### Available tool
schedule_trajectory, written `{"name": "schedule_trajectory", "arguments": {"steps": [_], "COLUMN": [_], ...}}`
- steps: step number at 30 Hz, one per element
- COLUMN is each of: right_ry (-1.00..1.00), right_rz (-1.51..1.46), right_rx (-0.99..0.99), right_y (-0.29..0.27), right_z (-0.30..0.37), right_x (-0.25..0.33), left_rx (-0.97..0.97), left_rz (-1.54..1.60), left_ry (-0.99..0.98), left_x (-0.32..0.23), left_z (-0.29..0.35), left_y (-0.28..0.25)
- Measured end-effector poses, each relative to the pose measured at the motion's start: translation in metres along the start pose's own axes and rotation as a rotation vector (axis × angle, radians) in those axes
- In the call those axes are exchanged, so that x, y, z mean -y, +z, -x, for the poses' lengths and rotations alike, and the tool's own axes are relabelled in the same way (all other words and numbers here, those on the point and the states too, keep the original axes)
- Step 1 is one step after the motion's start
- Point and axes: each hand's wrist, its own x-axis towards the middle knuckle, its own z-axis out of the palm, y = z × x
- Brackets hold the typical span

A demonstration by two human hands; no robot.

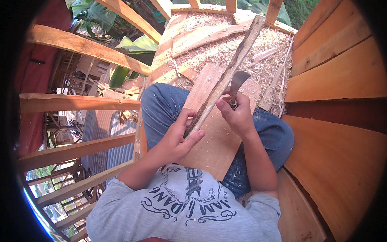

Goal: The person sits cross-legged on a wooden platform and uses a curved knife to shave and shape a long, thin piece of wood. They hold the wood in their left hand and the knife in their right, repeatedly scraping the surface to remove thin layers of wood.

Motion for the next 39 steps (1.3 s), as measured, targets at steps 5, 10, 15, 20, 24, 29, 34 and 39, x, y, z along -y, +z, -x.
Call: {"name": "schedule_trajectory", "arguments": {"steps": [5,10,15,20,24,29,34,39], "right_ry": [-0.015,0.031,-0.153,-0.510,-0.127,-0.647,-0.504,-0.527], "right_rz": [0.104,0.111,0.321,0.864,0.796,0.949,1.125,1.128], "right_rx": [-0.102,-0.192,-0.162,-0.021,-0.328,0.043,-0.163,-0.172], "right_y": [-0.001,-0.009,-0.011,0.003,-0.009,0.019,0.014,0.020], "right_z": [0.000,0.000,-0.001,-0.001,-0.006,0.001,-0.005,-0.003], "right_x": [0.002,0.017,0.011,0.014,0.015,0.013,0.014,0.004], "left_rx": [0.025,0.004,-0.007,-0.053,-0.119,-0.119,-0.091,-0.059], "left_rz": [-0.023,-0.169,-0.090,-0.056,-0.120,-0.120,-0.183,-0.066], "left_ry": [-0.113,-0.045,-0.049,-0.053,-0.021,0.025,0.005,0.051], "left_x": [-0.004,0.003,0.006,0.003,-0.007,-0.006,-0.002,0.009], "left_z": [-0.002,-0.001,-0.004,-0.004,0.004,0.010,0.012,0.011], "left_y": [-0.006,-0.011,-0.015,-0.020,-0.027,-0.032,-0.045,-0.048]}}
